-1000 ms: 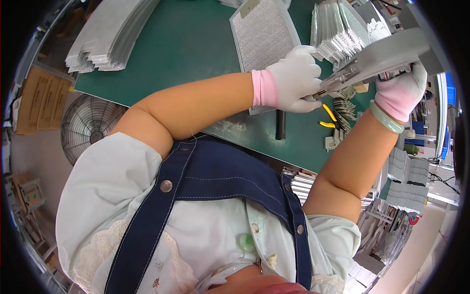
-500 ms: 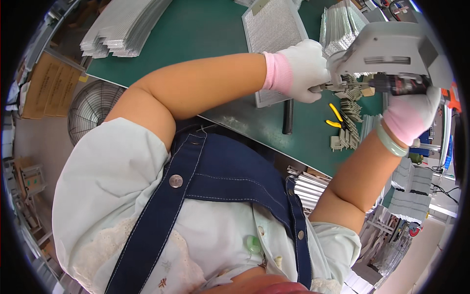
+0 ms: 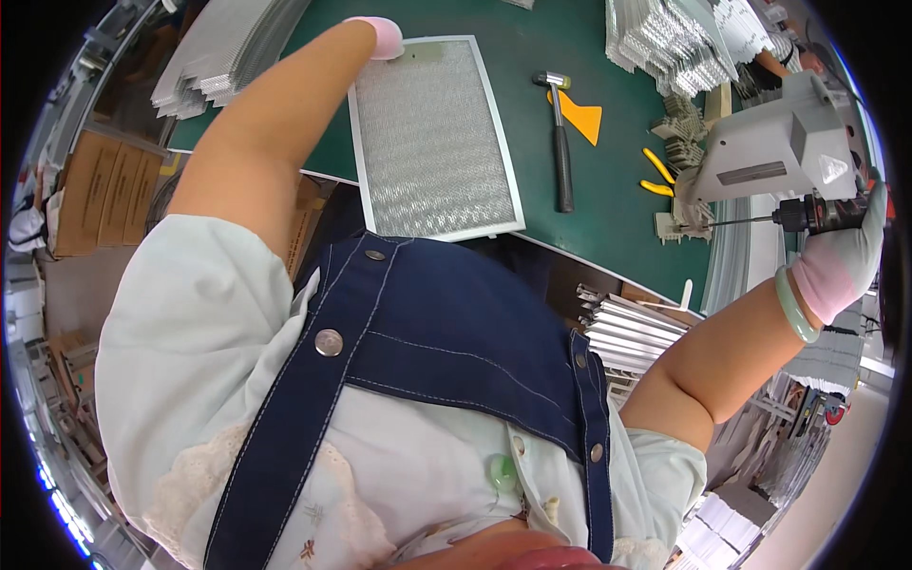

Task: The person assembles air filters by placing a mesh screen into a frame, inserting a plastic clip, and securing the assembly with a handheld stapler. They then stack the completed units and repeat the process with new materials.

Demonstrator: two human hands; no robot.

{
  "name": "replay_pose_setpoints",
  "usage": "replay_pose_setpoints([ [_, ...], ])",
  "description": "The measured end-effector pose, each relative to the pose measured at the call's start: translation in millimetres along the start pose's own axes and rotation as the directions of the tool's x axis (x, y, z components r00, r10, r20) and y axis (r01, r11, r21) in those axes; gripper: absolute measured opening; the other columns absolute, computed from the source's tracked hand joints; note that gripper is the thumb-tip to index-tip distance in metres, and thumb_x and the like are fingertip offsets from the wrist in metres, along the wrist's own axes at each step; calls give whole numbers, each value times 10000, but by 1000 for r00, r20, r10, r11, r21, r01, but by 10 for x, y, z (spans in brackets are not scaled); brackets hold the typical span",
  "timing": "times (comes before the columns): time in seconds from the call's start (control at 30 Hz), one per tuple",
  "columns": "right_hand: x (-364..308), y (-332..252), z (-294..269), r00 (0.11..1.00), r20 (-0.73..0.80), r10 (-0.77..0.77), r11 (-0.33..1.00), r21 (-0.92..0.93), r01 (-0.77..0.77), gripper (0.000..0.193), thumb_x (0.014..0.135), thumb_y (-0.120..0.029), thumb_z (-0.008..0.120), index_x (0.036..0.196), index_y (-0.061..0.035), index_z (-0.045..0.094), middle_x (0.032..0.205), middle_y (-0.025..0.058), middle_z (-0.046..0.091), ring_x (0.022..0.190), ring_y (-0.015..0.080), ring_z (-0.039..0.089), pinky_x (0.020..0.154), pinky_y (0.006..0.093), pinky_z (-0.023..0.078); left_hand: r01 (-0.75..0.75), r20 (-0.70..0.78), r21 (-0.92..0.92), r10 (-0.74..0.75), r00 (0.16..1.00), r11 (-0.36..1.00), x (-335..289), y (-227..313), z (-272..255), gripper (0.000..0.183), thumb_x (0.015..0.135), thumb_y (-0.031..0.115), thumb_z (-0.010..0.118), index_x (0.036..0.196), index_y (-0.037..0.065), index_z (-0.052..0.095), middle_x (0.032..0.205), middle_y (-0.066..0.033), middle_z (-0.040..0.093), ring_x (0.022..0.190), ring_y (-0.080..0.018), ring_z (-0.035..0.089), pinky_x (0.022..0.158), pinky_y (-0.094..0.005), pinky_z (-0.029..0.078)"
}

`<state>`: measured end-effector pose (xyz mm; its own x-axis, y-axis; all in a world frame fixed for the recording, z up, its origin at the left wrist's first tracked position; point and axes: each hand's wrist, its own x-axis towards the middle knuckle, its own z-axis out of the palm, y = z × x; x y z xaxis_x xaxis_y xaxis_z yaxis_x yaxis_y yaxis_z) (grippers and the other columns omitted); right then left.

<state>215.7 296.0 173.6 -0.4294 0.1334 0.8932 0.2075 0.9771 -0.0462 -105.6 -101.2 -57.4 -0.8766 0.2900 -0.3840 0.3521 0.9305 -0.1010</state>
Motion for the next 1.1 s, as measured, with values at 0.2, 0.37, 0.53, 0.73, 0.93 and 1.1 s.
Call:
replay_pose_setpoints([
  [0.2, -24, -166, 71, 908, 156, 390, 678, 619, -397, 280, 922, -143, 619, 1193, -72, 620, 937, 75, 662, 789, 142, 648, 633, 260, 507, -362, -363, -228, 266, 893, 904, -459, 92, -625, 416, 905, 371, 614, 1122, 15, 613, 1035, -167, 682, 985, -300, 651, 869, -395, 496],
  [0.37, -132, -66, 217, 833, 114, 541, 563, 687, -460, 283, 887, -226, 729, 1016, 0, 619, 819, 38, 662, 617, 64, 570, 542, 221, 450, -655, -681, -51, 453, 575, 754, -2170, 871, -1389, 319, 872, 261, 659, 1049, 4, 596, 910, -171, 640, 906, -297, 646, 797, -381, 510],
  [0.53, -403, -270, 506, 884, 27, 467, 582, 743, -330, 354, 845, -251, 771, 1008, 27, 624, 876, 46, 661, 743, 123, 601, 688, 281, 486, -824, -522, 196, 767, 372, 532, -2950, 1189, -657, 130, 786, 140, 665, 867, 92, 575, 755, -88, 574, 638, -295, 621, 569, -396, 501],
  [0.73, -476, -965, 458, 935, 148, 321, 236, 944, -230, 144, 934, -119, 649, 1046, -30, 642, 902, -33, 639, 784, 46, 549, 727, 201, 439, -858, -445, 124, 801, 402, 499, -3089, 1261, -387, 169, 728, 104, 685, 868, 104, 589, 719, -67, 606, 627, -288, 623, 530, -391, 483],
  [0.93, -398, -1086, 581, 929, 116, 351, 288, 931, -225, 123, 929, -113, 655, 1022, -33, 651, 897, -38, 633, 784, 38, 540, 725, 202, 436, -890, -489, 74, 794, 361, 450, -2959, 1270, -304, 222, 680, 85, 716, 862, 95, 589, 715, -74, 611, 620, -303, 615, 526, -399, 473],
  [1.1, -357, -1135, 583, 900, 166, 404, 278, 915, -293, 142, 928, -107, 652, 1041, -21, 655, 901, -36, 635, 791, 40, 541, 730, 207, 435, -906, -549, 73, 775, 313, 418, -2923, 1299, -282, 135, 712, 85, 662, 828, 81, 593, 672, -93, 589, 601, -302, 626, 513, -411, 489],
])
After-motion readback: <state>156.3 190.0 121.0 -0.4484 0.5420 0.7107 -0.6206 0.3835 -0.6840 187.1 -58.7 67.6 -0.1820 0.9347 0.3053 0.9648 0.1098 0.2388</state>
